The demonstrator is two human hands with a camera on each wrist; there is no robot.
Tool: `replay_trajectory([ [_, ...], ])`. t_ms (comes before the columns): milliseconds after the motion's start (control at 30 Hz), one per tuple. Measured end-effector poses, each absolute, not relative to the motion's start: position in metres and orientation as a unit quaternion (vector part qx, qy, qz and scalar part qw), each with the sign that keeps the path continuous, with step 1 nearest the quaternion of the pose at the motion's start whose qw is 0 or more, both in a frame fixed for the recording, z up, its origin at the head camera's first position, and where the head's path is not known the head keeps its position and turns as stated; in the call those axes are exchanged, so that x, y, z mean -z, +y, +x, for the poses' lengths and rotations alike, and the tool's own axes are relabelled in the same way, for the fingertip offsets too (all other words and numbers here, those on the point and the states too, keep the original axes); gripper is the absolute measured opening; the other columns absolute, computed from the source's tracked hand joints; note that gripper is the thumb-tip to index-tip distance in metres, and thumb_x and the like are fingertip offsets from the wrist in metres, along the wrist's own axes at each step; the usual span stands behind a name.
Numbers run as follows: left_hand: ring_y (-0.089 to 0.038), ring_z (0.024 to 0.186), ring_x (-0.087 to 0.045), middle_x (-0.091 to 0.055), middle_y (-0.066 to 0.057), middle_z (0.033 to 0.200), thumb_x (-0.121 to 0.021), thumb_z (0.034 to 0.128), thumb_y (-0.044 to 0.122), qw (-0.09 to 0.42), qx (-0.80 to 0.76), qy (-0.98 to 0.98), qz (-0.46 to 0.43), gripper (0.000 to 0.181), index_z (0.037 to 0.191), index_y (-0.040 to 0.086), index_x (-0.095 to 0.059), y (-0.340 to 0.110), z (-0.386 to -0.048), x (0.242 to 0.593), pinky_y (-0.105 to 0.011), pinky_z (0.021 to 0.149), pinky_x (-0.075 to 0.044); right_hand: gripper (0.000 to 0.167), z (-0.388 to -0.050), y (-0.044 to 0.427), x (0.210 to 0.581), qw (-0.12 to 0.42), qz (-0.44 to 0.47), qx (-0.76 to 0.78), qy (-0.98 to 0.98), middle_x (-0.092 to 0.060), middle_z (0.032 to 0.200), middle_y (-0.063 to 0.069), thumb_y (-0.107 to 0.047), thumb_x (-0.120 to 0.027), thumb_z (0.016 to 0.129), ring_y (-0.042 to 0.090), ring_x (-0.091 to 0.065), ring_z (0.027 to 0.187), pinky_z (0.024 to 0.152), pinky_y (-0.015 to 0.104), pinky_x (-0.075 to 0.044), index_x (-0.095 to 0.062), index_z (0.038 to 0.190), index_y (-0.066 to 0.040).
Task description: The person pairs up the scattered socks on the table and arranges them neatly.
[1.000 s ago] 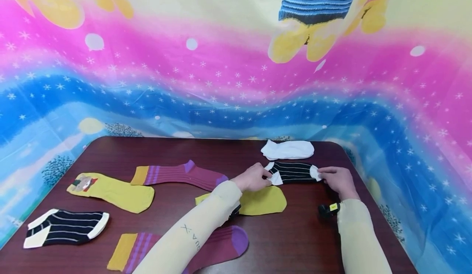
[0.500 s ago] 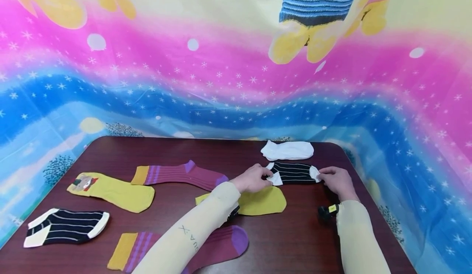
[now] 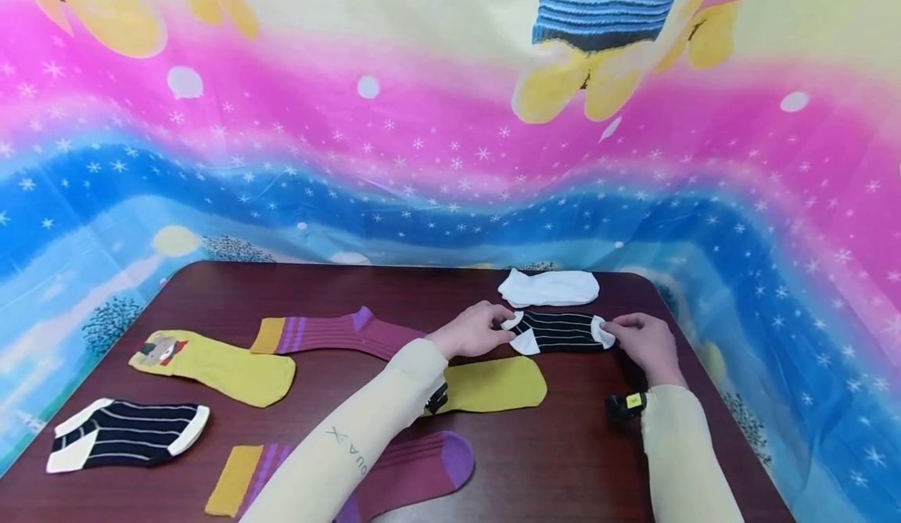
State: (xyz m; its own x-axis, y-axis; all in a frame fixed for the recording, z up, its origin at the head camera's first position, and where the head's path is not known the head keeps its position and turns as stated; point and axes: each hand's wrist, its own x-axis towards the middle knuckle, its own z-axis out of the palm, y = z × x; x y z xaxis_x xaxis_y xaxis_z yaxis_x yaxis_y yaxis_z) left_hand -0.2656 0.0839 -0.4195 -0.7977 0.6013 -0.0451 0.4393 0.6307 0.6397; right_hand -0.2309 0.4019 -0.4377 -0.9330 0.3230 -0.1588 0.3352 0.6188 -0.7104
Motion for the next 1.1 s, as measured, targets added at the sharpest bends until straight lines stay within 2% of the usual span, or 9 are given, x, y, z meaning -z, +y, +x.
replay_trajectory([
  [133, -0.019, 0.128, -0.051, -0.058, -0.009, 0.138, -0.062, 0.1025, 0.027, 0.129, -0.327, 0.892, 0.283, 0.043, 0.142, 0.010, -0.060, 0.079, -0.268, 0.415, -0.028, 0.104, -0.040, 0.072, -0.231, 0.396, 0.434, -0.003, 0.180, 0.400, 0.899, -0.048, 0.137, 0.030, -0.057, -0.063, 0.095, 0.040, -0.054, 0.109, 0.085, 0.047, -0.048, -0.060, 0.134, 0.003],
  [333, -0.020, 0.135, -0.048, -0.055, -0.007, 0.145, -0.061, 0.1034, 0.027, 0.130, -0.352, 0.886, 0.273, 0.045, 0.145, 0.010, -0.057, 0.069, -0.270, 0.407, -0.033, 0.108, -0.038, 0.072, -0.230, 0.384, 0.426, -0.020, 0.150, 0.394, 0.906, -0.047, 0.140, 0.031, -0.060, -0.062, 0.095, 0.046, -0.044, 0.120, 0.093, 0.058, -0.044, -0.061, 0.132, 0.002],
  [533, -0.020, 0.139, -0.043, -0.052, -0.003, 0.149, -0.060, 0.1042, 0.031, 0.121, -0.351, 0.890, 0.267, 0.048, 0.148, 0.013, -0.054, 0.057, -0.271, 0.402, -0.034, 0.111, -0.036, 0.074, -0.229, 0.369, 0.416, -0.039, 0.119, 0.406, 0.905, -0.051, 0.136, 0.028, -0.061, -0.063, 0.094, 0.044, -0.047, 0.118, 0.090, 0.056, -0.044, -0.061, 0.131, 0.002],
  [700, -0.022, 0.141, -0.041, -0.048, -0.004, 0.152, -0.059, 0.1039, 0.034, 0.110, -0.346, 0.895, 0.260, 0.052, 0.151, 0.014, -0.050, 0.045, -0.273, 0.400, -0.036, 0.113, -0.033, 0.075, -0.228, 0.358, 0.410, -0.047, 0.096, 0.409, 0.906, -0.055, 0.132, 0.028, -0.059, -0.064, 0.095, 0.044, -0.050, 0.119, 0.093, 0.058, -0.044, -0.055, 0.136, 0.003],
  [800, -0.024, 0.143, -0.038, -0.045, -0.004, 0.155, -0.058, 0.1035, 0.039, 0.101, -0.336, 0.901, 0.254, 0.058, 0.154, 0.015, -0.046, 0.037, -0.274, 0.397, -0.043, 0.115, -0.030, 0.078, -0.227, 0.350, 0.406, -0.046, 0.088, 0.408, 0.908, -0.054, 0.132, 0.029, -0.060, -0.062, 0.095, 0.045, -0.049, 0.121, 0.096, 0.061, -0.043, -0.051, 0.140, 0.004],
  [967, -0.024, 0.147, -0.032, -0.037, -0.004, 0.161, -0.054, 0.1021, 0.052, 0.081, -0.311, 0.915, 0.245, 0.068, 0.159, 0.019, -0.038, 0.024, -0.275, 0.392, -0.053, 0.115, -0.025, 0.087, -0.227, 0.337, 0.399, -0.049, 0.073, 0.392, 0.916, -0.048, 0.140, 0.031, -0.064, -0.057, 0.096, 0.048, -0.046, 0.127, 0.100, 0.065, -0.039, -0.044, 0.148, 0.004],
  [1100, -0.026, 0.149, -0.027, -0.031, -0.007, 0.164, -0.052, 0.1013, 0.057, 0.065, -0.291, 0.922, 0.247, 0.069, 0.160, 0.023, -0.036, 0.014, -0.275, 0.385, -0.055, 0.115, -0.024, 0.091, -0.230, 0.329, 0.394, -0.038, 0.057, 0.372, 0.926, -0.040, 0.151, 0.031, -0.066, -0.054, 0.096, 0.050, -0.040, 0.134, 0.102, 0.067, -0.036, -0.037, 0.154, 0.001],
])
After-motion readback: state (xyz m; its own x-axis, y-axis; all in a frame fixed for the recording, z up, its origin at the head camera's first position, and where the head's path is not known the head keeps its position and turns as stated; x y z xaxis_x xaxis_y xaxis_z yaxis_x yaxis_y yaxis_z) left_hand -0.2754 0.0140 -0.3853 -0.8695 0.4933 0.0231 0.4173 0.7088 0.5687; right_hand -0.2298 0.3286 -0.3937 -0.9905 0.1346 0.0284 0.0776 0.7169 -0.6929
